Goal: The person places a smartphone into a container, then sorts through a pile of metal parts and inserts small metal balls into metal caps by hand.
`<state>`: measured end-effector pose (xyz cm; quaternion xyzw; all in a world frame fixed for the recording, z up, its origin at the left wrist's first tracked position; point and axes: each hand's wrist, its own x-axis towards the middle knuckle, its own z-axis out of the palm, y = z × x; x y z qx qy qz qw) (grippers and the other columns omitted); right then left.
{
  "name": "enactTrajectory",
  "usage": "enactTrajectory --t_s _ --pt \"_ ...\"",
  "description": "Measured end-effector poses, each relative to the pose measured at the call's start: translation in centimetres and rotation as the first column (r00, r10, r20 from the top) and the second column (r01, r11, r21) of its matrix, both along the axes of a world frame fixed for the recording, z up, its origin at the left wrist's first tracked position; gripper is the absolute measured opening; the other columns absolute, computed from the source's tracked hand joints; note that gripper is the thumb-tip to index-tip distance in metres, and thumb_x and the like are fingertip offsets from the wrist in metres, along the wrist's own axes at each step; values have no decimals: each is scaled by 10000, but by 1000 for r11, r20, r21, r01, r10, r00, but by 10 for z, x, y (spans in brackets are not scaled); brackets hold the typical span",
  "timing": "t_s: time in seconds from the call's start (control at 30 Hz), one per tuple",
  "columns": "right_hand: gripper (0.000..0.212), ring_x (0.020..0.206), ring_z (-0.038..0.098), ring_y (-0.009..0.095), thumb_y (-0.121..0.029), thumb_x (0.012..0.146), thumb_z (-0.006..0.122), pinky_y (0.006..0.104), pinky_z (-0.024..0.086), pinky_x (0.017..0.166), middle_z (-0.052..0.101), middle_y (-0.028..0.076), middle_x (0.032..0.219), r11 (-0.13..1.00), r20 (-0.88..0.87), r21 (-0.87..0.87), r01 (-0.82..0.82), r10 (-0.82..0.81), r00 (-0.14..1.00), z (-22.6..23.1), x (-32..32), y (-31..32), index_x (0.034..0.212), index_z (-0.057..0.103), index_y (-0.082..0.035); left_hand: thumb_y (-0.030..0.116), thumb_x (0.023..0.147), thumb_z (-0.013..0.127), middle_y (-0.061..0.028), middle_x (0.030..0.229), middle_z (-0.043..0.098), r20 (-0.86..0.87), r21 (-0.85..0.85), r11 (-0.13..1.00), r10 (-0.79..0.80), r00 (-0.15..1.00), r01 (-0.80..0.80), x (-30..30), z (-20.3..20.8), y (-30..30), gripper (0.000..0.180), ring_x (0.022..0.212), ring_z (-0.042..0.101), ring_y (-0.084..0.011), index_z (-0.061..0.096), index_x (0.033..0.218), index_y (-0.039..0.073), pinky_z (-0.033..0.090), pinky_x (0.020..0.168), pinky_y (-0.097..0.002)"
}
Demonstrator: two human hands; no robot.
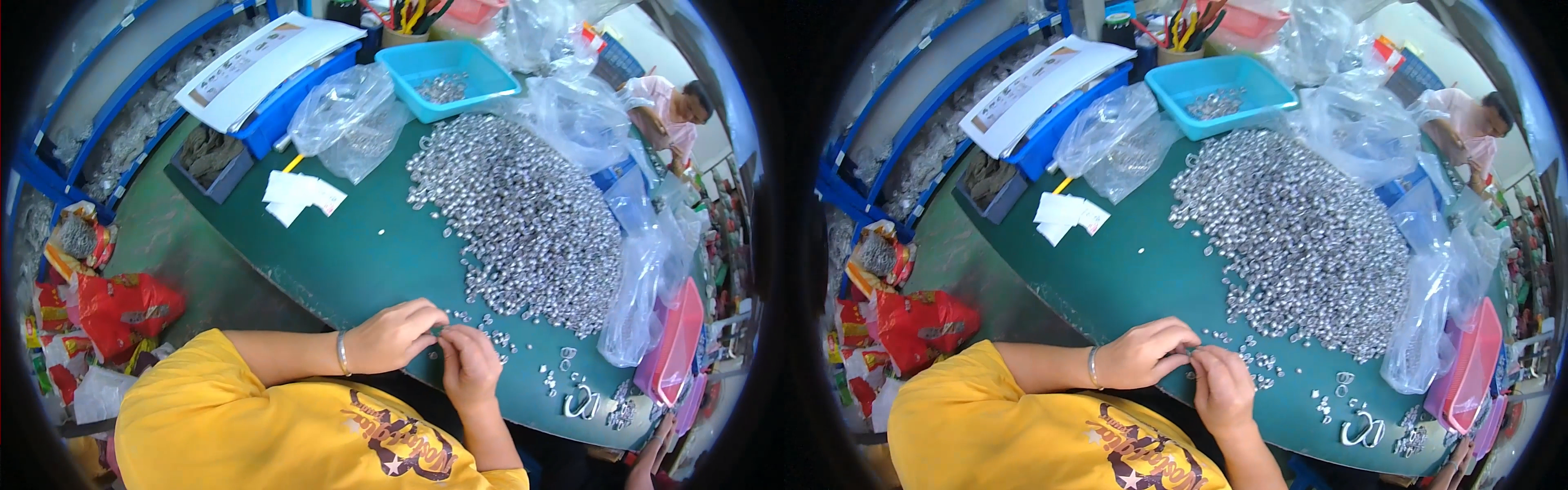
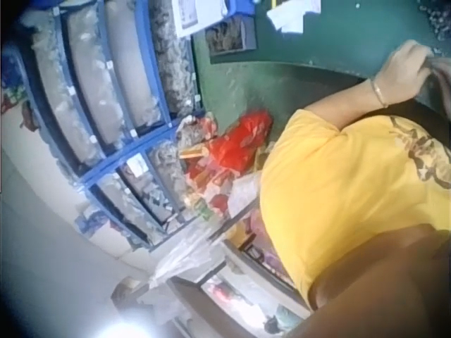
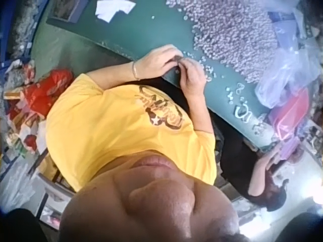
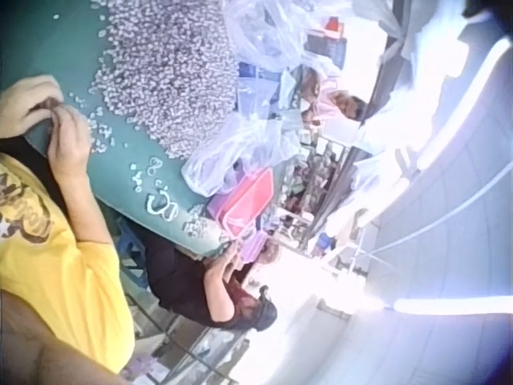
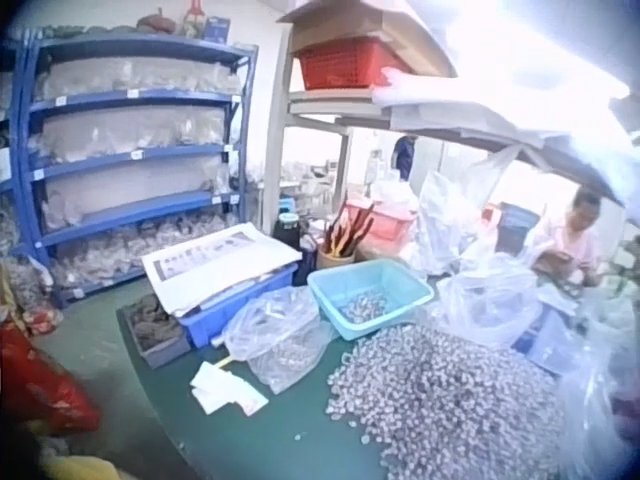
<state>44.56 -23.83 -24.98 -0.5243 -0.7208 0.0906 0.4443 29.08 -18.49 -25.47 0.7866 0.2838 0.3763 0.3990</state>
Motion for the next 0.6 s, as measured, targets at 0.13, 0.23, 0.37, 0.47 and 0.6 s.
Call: enactTrajectory --t_s 0.13,0.23,0.37,0.47,0.6 --pt "170 719 599 255 74 709 622 312 493 627 608 119 827 1000 -23 -5 7 -8 1000 1 -4 2 862 604 3 21 788 603 -129 872 610 69 -48 999 6 998 -3 -4 3 8 104 769 610 -258 617 890 6 497 679 -299" --pt "185 711 596 245 93 694 623 301 490 615 612 111 825 1000 -45 18 14 -13 999 4 -6 1 845 585 -6 -3 775 619 -111 863 621 99 -149 989 -10 995 24 -5 3 6 92 754 619 -193 622 867 3 502 653 -280" --pt "192 697 600 251 113 679 625 300 488 607 624 110 805 999 -103 44 -3 8 995 5 -5 -2 817 564 -6 -32 754 636 -94 850 620 252 -437 895 28 967 88 -3 3 2 88 757 608 -140 622 833 5 498 637 -252" --pt "199 668 604 260 122 668 622 307 486 604 625 125 772 998 -94 26 65 -62 994 8 8 3 812 576 -7 -53 741 623 -81 839 612 134 -292 956 27 991 14 -4 8 15 88 747 598 -131 624 800 12 491 641 -239" --pt "152 646 571 217 92 716 583 272 451 552 591 114 768 955 -8 -77 287 -288 957 17 49 3 825 584 -14 -103 698 597 -71 815 605 87 -87 987 143 986 -136 -21 5 26 138 730 584 -124 620 778 7 472 644 -219"
